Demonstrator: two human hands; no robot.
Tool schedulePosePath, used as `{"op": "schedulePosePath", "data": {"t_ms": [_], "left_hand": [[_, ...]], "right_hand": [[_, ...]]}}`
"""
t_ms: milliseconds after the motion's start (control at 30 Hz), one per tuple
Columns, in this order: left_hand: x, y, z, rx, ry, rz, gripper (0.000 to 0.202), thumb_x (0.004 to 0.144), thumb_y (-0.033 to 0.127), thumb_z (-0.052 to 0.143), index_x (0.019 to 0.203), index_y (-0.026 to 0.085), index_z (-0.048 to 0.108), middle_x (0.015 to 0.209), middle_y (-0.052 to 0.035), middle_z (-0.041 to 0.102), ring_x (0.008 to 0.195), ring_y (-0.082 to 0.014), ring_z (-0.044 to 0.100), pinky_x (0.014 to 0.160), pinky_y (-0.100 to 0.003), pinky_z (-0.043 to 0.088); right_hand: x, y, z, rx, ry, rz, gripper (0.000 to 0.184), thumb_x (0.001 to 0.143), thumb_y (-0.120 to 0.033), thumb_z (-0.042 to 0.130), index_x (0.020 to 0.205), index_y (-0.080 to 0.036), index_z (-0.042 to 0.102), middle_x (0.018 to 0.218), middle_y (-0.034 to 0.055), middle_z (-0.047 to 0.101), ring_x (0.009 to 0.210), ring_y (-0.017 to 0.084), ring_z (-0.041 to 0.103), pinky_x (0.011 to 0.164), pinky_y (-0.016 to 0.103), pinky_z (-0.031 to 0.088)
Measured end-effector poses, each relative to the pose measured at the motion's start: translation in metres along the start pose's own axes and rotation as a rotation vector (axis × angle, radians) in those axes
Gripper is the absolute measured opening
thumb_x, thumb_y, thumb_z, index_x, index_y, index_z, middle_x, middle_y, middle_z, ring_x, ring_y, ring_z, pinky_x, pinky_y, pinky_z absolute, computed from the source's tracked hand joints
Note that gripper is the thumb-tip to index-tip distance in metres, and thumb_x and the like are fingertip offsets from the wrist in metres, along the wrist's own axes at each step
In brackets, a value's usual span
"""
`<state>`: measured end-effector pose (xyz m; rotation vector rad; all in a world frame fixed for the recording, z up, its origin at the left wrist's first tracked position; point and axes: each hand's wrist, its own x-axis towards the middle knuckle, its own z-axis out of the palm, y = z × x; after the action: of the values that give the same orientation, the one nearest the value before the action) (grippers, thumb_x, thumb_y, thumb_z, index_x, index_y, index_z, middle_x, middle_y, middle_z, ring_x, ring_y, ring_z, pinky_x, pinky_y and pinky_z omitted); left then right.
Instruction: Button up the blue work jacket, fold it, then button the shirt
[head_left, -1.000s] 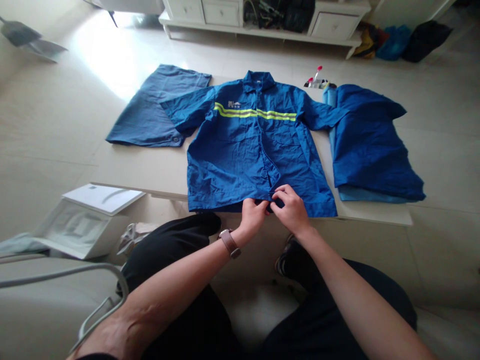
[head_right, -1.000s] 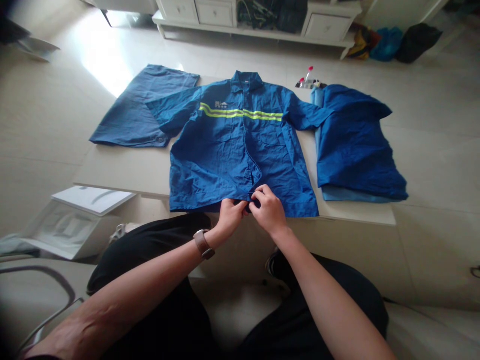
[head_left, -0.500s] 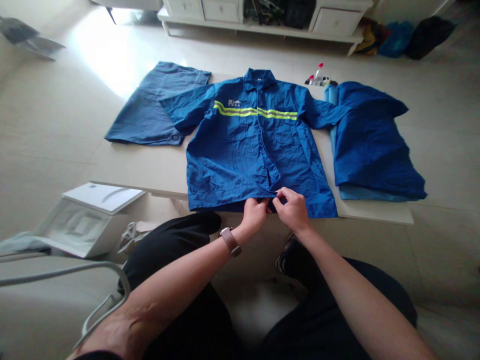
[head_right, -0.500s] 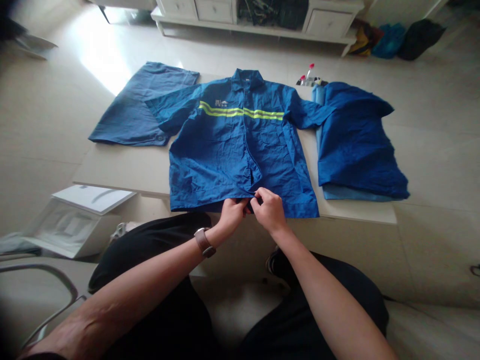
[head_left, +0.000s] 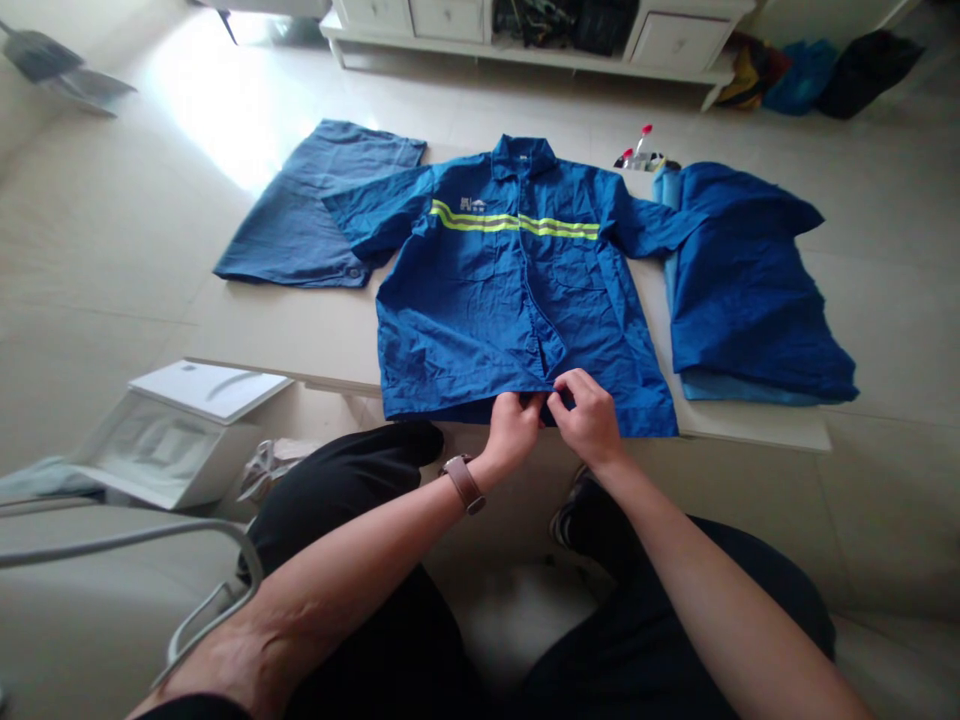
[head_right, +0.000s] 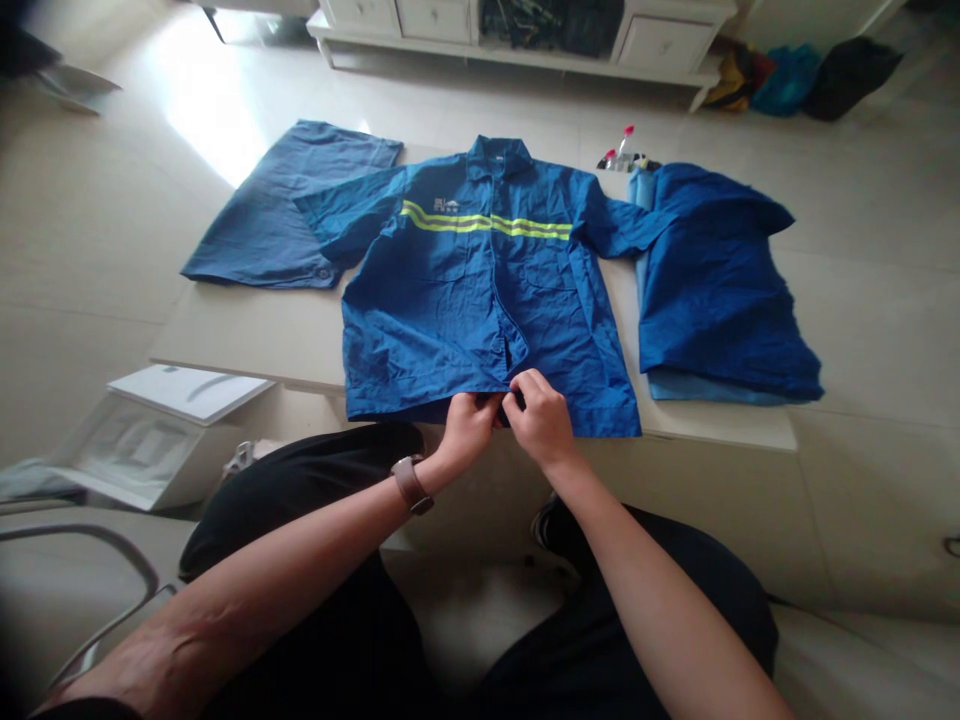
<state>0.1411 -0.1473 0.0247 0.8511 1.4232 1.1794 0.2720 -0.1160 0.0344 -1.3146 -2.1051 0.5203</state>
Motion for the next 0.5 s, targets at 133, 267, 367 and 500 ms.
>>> {"op": "schedulePosePath", "data": {"t_ms": [133,267,367,500], "left_hand": [[-0.0001,-0.0004,0.0012,-0.029,-0.013,-0.021,0.017,0.089,0.026,0.062,0.078,0.014,0.067,0.062,-0.0001,0.062,0.048,-0.0114,0.053,0.048,-0.022,0.040],[-0.0007,0.0029,0.0010,-0.063,-0.013,-0.112,0.016,0.088,0.026,0.065,0.078,0.014,0.067,0.055,0.0004,0.059,0.045,-0.0111,0.051,0.049,-0.023,0.037],[-0.0002,0.0039,0.0020,-0.122,-0.007,-0.223,0.016,0.086,0.026,0.067,0.076,0.014,0.066,0.052,0.0006,0.057,0.044,-0.0106,0.048,0.048,-0.023,0.034],[0.0014,-0.0019,0.0041,-0.285,0.005,-0.319,0.011,0.079,0.025,0.066,0.078,0.013,0.066,0.055,0.0002,0.057,0.045,-0.0101,0.049,0.046,-0.022,0.034]], "right_hand": [[0.0000,-0.0003,0.0010,0.009,0.019,0.073,0.013,0.090,-0.022,0.048,0.078,-0.024,0.050,0.077,0.0045,0.063,0.074,0.021,0.061,0.073,0.031,0.046],[0.0026,-0.0043,-0.0012,0.066,0.044,0.157,0.015,0.089,-0.024,0.051,0.074,-0.025,0.048,0.075,0.0035,0.066,0.072,0.020,0.063,0.072,0.030,0.047],[0.0047,-0.0064,-0.0032,0.121,0.040,0.214,0.015,0.088,-0.025,0.053,0.073,-0.024,0.051,0.071,0.0020,0.066,0.067,0.018,0.063,0.068,0.029,0.046],[0.0070,-0.0035,-0.0044,0.200,-0.019,0.249,0.011,0.084,-0.025,0.057,0.073,-0.023,0.056,0.068,-0.0002,0.065,0.063,0.016,0.062,0.065,0.027,0.046]]}}
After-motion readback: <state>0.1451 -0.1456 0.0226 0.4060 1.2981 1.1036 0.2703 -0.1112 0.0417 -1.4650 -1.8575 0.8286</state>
